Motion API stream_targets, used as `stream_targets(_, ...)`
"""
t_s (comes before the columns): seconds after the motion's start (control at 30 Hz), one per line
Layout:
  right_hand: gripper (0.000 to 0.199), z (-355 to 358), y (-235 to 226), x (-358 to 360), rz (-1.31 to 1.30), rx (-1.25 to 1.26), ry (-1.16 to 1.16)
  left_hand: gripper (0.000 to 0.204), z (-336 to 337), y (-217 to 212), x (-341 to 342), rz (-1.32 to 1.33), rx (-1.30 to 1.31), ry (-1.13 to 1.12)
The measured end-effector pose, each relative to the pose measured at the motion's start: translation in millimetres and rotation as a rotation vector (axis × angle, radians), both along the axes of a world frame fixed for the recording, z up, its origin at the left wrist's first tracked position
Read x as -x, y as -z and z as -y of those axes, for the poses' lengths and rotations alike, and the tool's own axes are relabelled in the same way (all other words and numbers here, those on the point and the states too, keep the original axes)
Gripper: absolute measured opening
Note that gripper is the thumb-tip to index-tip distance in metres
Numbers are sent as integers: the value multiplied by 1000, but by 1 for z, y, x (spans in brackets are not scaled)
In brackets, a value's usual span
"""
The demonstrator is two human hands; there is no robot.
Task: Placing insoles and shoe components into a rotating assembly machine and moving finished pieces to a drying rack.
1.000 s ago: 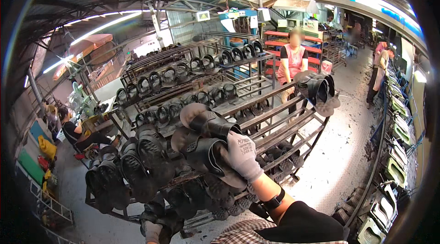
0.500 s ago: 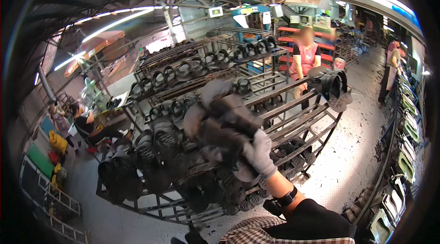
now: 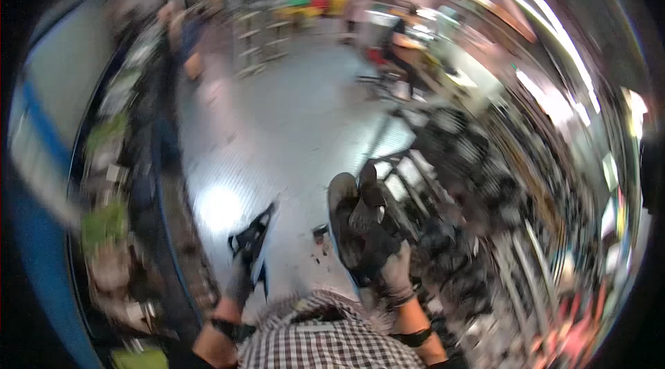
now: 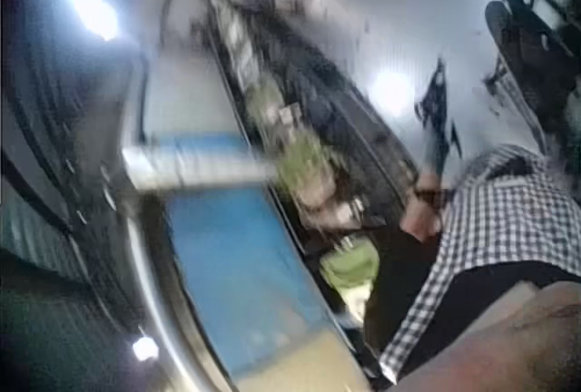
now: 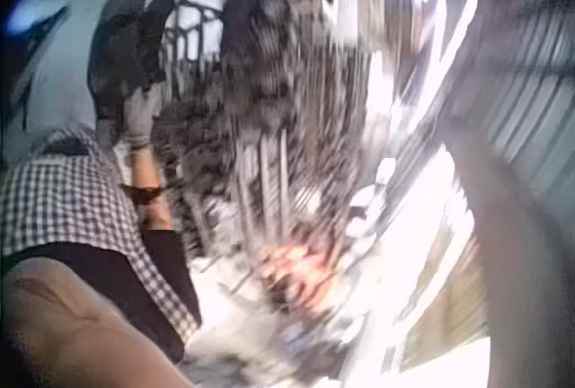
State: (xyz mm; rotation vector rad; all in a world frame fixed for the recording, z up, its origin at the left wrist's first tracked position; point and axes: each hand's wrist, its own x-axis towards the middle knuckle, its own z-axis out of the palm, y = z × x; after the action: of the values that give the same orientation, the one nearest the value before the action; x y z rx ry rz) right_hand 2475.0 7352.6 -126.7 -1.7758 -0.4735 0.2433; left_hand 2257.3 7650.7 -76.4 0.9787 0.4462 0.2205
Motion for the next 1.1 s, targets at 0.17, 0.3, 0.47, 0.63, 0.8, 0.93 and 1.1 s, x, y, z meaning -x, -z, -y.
stream_targets(0.17,33,-165,-116,61,-374,84,-722,37,-18,-67,75,-181,282,-275)
stream_targets(0.3,30,-259,-134,105,86,269,-1157,45,-49,49,126,-267,-909,-317)
stream_targets(0.47,28,-342,-91,101,274,204,-1375,38,-76,-25,194,-100,-857,-734)
stream_targets(0.63,27,-437,-79,140,-30,330,-1331,37,-79,10,237,-28,-250,-1192)
stream_targets(0.8,28,-518,-112,206,-261,389,-1295,33,-112,-10,250,-203,181,-1657)
stream_targets(0.93,36,-631,-43,233,-647,430,-1353,36,-164,-37,277,-796,-356,-2122)
stream_targets(1.1,61,-738,-49,377,422,124,-1794,64,-243,-32,357,-1339,-202,-2114)
